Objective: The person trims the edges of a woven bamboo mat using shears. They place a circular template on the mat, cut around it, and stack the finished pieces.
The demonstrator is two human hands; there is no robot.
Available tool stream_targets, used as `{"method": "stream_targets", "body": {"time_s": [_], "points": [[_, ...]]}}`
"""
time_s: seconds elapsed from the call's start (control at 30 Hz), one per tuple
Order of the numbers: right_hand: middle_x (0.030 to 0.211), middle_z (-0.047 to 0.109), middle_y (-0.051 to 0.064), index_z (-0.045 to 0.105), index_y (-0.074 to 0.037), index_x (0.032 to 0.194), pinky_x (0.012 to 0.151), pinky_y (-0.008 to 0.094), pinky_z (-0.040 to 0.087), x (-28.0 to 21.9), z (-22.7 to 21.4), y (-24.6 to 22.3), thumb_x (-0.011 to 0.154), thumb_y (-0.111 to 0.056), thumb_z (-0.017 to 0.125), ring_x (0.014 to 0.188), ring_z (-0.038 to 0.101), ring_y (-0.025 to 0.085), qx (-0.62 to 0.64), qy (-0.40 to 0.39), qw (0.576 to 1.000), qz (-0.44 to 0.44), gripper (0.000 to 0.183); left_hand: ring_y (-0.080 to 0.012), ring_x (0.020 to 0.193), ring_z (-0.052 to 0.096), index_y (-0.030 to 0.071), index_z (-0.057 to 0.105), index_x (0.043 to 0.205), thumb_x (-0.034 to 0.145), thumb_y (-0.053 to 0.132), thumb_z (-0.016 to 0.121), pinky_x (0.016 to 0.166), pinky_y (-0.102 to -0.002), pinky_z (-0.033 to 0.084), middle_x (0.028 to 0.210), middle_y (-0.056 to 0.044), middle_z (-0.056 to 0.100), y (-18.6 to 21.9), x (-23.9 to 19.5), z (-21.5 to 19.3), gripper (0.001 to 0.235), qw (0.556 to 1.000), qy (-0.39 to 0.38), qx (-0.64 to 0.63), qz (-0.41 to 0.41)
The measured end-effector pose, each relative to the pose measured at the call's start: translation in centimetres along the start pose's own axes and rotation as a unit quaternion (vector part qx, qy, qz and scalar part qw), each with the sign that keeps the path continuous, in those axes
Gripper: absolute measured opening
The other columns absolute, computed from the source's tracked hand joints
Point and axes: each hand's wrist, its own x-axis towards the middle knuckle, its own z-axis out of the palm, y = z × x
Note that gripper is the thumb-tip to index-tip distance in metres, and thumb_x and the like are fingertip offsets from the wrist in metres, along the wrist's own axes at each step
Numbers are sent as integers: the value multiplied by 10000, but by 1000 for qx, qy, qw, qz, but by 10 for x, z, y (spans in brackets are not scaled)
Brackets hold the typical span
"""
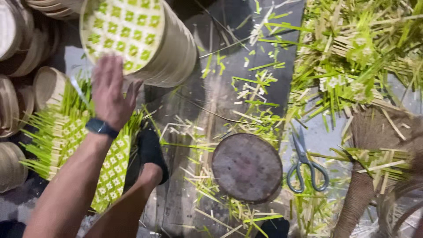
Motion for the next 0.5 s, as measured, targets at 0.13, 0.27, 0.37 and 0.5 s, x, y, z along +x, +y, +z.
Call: {"method": "stream_targets", "body": {"time_s": [0.13,0.27,0.37,0.5], "points": [[1270,662,231,664,-14,1275,1077,506,425,-139,-20,-9,1025,-324,673,1181,618,384,12,-34,998,-53,398,-343,1196,688,86,723,1274,984,106,734,1050,-448,548,1248,-147,731,-20,8,25,291,989,-29,-143,-10],[1245,664,225,654,-7,1282,1056,480,453,-245,-68,-10,1034,-306,682,1157,629,363,8,-51,998,-43,389,-328,996,727,140,744,1211,966,34,633,860,-429,583,1086,-114,772,-33,-2,41,290,987,-34,-154,-6],[1227,666,221,647,-2,1287,1040,460,475,-299,-118,-11,1041,-293,690,1139,636,348,8,-32,999,-29,383,-356,862,711,172,755,1172,885,19,598,720,-470,556,949,-127,757,-43,-5,50,361,991,-94,-98,-2],[1202,668,215,637,5,1294,1020,434,504,-344,-174,-22,1051,-275,699,1116,647,328,43,10,999,-27,376,-385,848,696,210,739,1165,919,94,616,736,-505,541,918,-164,734,-43,8,55,299,992,-92,-84,-6]]}}
